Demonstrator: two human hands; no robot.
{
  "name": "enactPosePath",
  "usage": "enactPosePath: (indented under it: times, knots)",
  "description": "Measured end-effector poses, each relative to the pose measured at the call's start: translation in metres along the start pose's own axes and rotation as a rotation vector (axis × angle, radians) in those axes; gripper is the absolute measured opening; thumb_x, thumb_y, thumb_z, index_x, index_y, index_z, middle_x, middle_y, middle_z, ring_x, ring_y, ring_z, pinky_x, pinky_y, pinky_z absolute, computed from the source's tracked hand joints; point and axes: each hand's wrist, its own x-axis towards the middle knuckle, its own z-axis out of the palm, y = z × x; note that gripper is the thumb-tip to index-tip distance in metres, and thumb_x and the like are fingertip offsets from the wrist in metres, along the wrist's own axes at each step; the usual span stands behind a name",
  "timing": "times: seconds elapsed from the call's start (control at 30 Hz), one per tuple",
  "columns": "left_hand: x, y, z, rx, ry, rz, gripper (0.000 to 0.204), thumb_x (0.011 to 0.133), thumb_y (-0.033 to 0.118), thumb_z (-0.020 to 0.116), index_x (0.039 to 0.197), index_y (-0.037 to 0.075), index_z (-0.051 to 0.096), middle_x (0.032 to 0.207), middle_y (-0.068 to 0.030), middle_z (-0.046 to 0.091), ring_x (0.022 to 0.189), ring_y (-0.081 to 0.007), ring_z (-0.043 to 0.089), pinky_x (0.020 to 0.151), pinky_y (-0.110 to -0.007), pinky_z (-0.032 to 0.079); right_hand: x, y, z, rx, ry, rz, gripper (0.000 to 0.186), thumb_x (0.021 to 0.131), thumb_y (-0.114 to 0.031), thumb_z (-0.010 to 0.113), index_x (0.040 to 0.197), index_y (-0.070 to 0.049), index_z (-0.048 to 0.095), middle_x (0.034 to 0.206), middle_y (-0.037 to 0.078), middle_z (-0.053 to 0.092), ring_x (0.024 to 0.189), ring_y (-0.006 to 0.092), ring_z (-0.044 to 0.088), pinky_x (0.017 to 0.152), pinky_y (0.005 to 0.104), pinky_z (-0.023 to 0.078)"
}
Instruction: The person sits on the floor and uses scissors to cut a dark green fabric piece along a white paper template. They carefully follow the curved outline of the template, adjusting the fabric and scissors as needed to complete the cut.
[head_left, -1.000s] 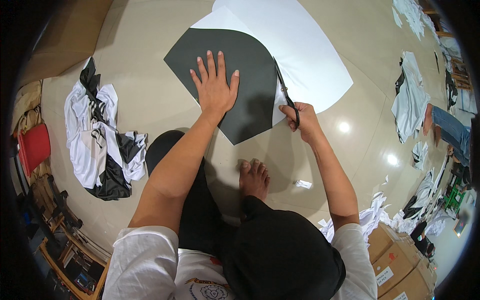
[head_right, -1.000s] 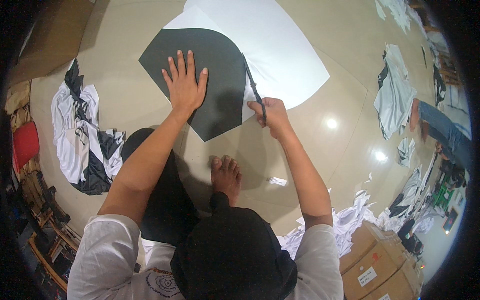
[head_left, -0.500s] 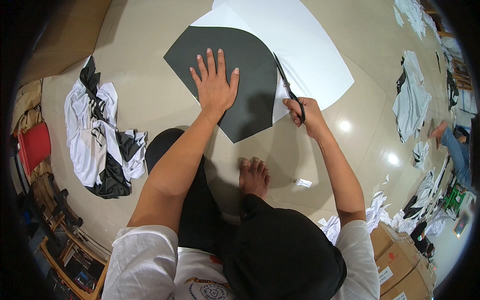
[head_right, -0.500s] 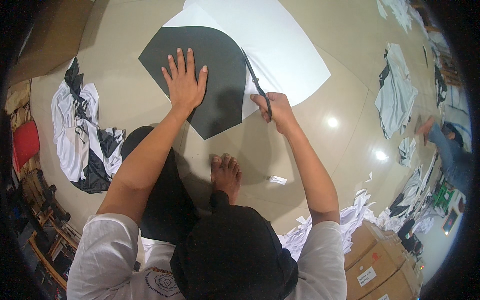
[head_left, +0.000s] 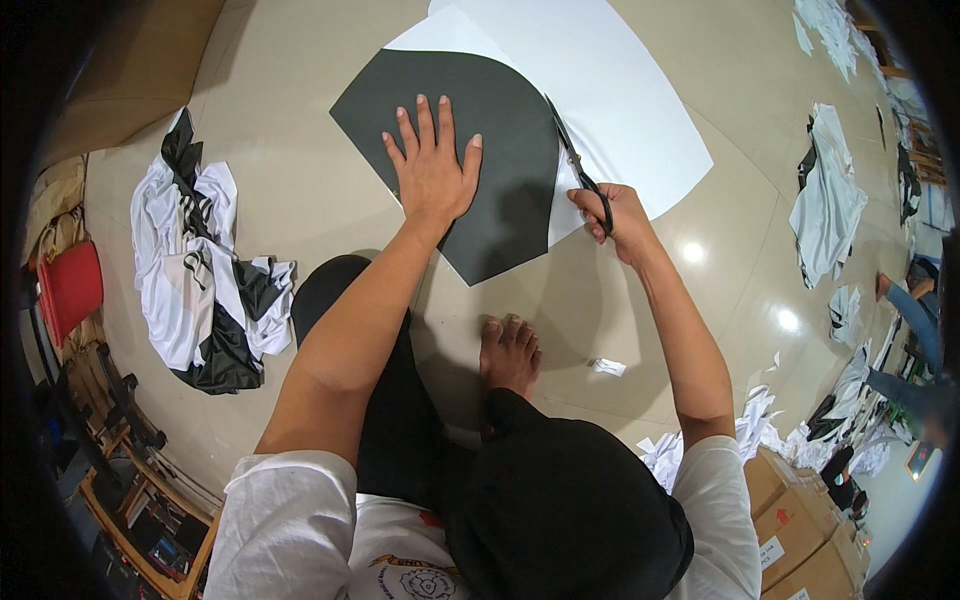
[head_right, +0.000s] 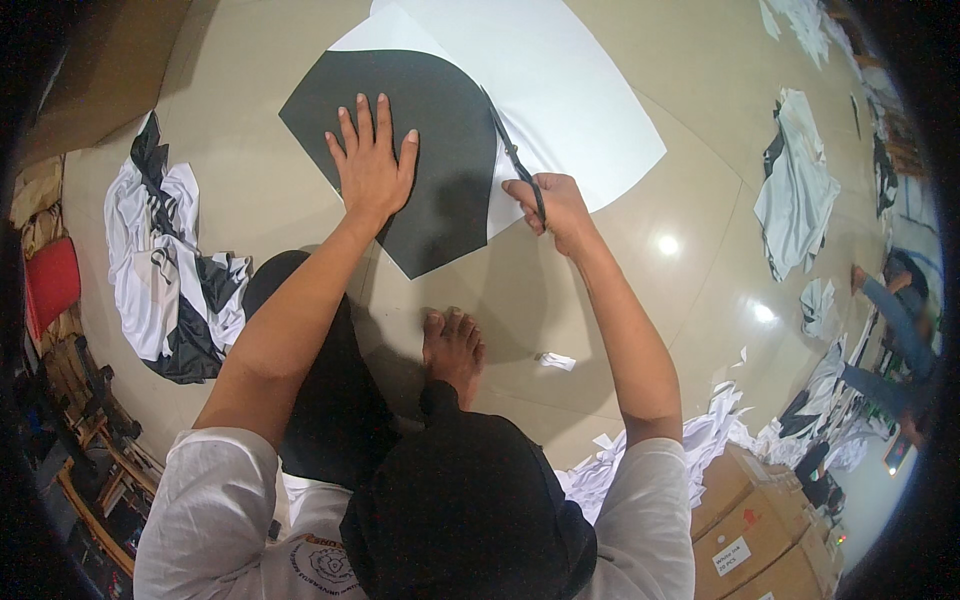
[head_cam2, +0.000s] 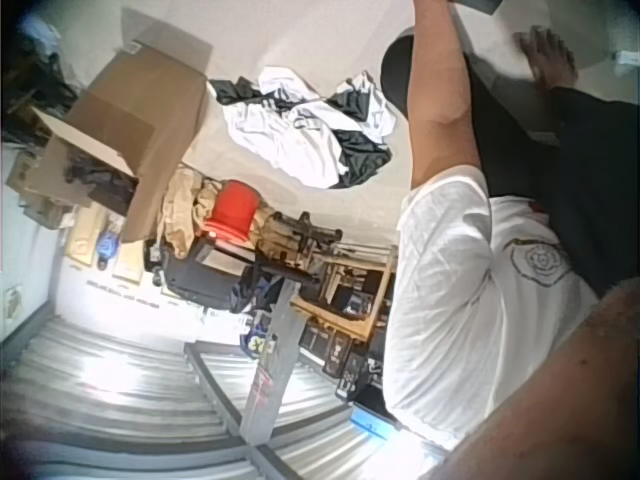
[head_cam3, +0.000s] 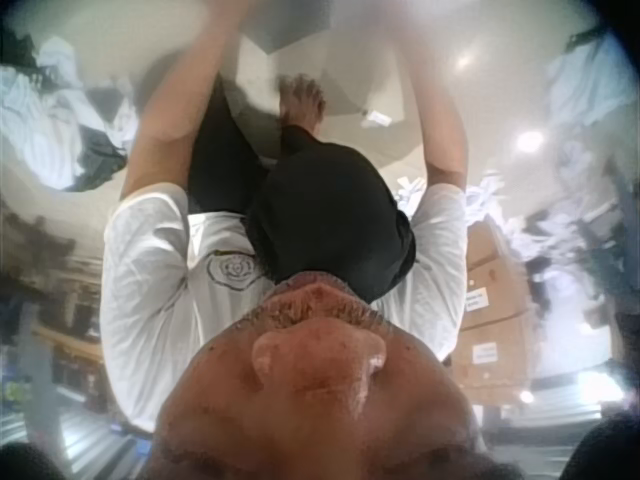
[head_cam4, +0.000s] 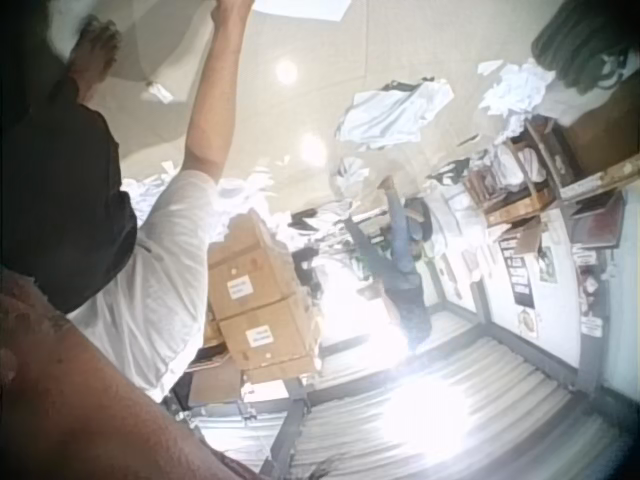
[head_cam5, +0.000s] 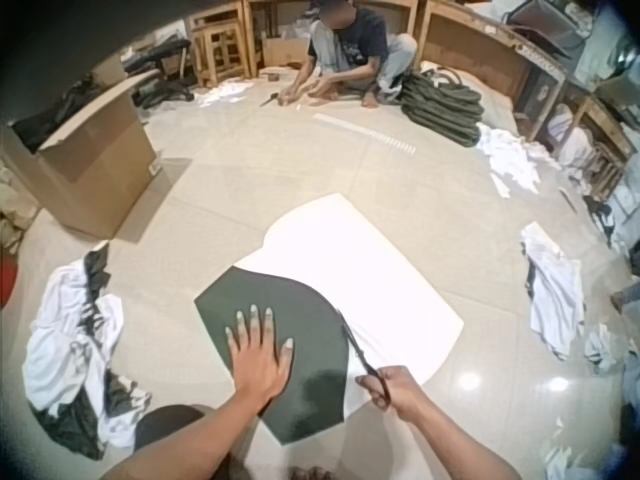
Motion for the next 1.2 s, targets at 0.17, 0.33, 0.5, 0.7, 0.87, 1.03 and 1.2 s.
enactPosePath:
  times: [0.17,0.33,0.5,0.7,0.87,1.03,1.2]
  knots:
    - [0.0,0.0,0.0,0.006,-0.011,-0.005,0.078,0.113,0.058,0.036,0.174,0.011,0.027,0.18,-0.0213,0.021,0.166,-0.0478,0.013,0.132,-0.07,0.009,0.003,0.001,-0.005,-0.009,-0.027,-0.002,0.033,0.088,-0.025,0.087,0.076,-0.009,0.06,0.059,-0.002,0.054,0.045,0.008,0.047,0.044,0.0272,0.035]
    - [0.0,0.0,0.0,0.008,-0.005,-0.002,0.078,0.112,0.058,0.037,0.174,0.01,0.027,0.18,-0.0211,0.021,0.166,-0.0484,0.014,0.131,-0.069,0.01,0.003,0.002,-0.009,-0.016,-0.034,-0.011,0.033,0.089,-0.023,0.087,0.076,-0.009,0.06,0.058,-0.002,0.054,0.045,0.0085,0.047,0.044,0.0278,0.035]
    - [0.0,0.0,0.0,0.01,-0.008,-0.002,0.078,0.112,0.058,0.038,0.174,0.01,0.027,0.18,-0.0211,0.021,0.166,-0.0483,0.014,0.131,-0.069,0.01,0.001,-0.001,-0.012,-0.06,-0.028,0.005,0.035,0.089,-0.025,0.088,0.075,-0.009,0.06,0.058,-0.001,0.055,0.045,0.0088,0.047,0.043,0.0284,0.035]
    - [0.0,0.0,-0.001,-0.003,0.0,-0.003,0.077,0.113,0.057,0.037,0.174,0.011,0.028,0.179,-0.0219,0.022,0.166,-0.0484,0.014,0.131,-0.07,0.01,0.009,-0.01,-0.012,-0.05,-0.041,0.018,0.038,0.088,-0.029,0.089,0.074,-0.009,0.06,0.06,-0.002,0.055,0.045,0.0085,0.048,0.043,0.0271,0.035]
    - [0.0,0.001,-0.001,-0.016,0.0,-0.003,0.077,0.113,0.056,0.038,0.173,0.01,0.028,0.179,-0.0222,0.023,0.166,-0.0487,0.015,0.131,-0.07,0.01,0.013,-0.016,-0.01,-0.04,-0.035,0.023,0.038,0.087,-0.03,0.089,0.073,-0.01,0.059,0.06,-0.002,0.054,0.045,0.0076,0.048,0.041,0.0256,0.034]
    - [0.0,0.001,0.0,-0.014,0.013,0.004,0.077,0.113,0.056,0.039,0.173,0.01,0.029,0.179,-0.0225,0.023,0.165,-0.0494,0.015,0.131,-0.071,0.01,0.02,-0.015,-0.013,-0.061,-0.042,0.014,0.037,0.086,-0.029,0.089,0.075,-0.009,0.06,0.061,-0.002,0.055,0.045,0.007,0.048,0.04,0.0245,0.033]
    - [-0.001,0.0,0.0,-0.01,0.016,0.007,0.077,0.113,0.057,0.038,0.173,0.01,0.029,0.179,-0.0227,0.024,0.165,-0.0497,0.016,0.13,-0.071,0.011,0.017,-0.019,-0.015,-0.068,-0.047,0.01,0.035,0.086,-0.026,0.089,0.075,-0.009,0.06,0.06,-0.003,0.055,0.045,0.0064,0.048,0.04,0.0237,0.032]
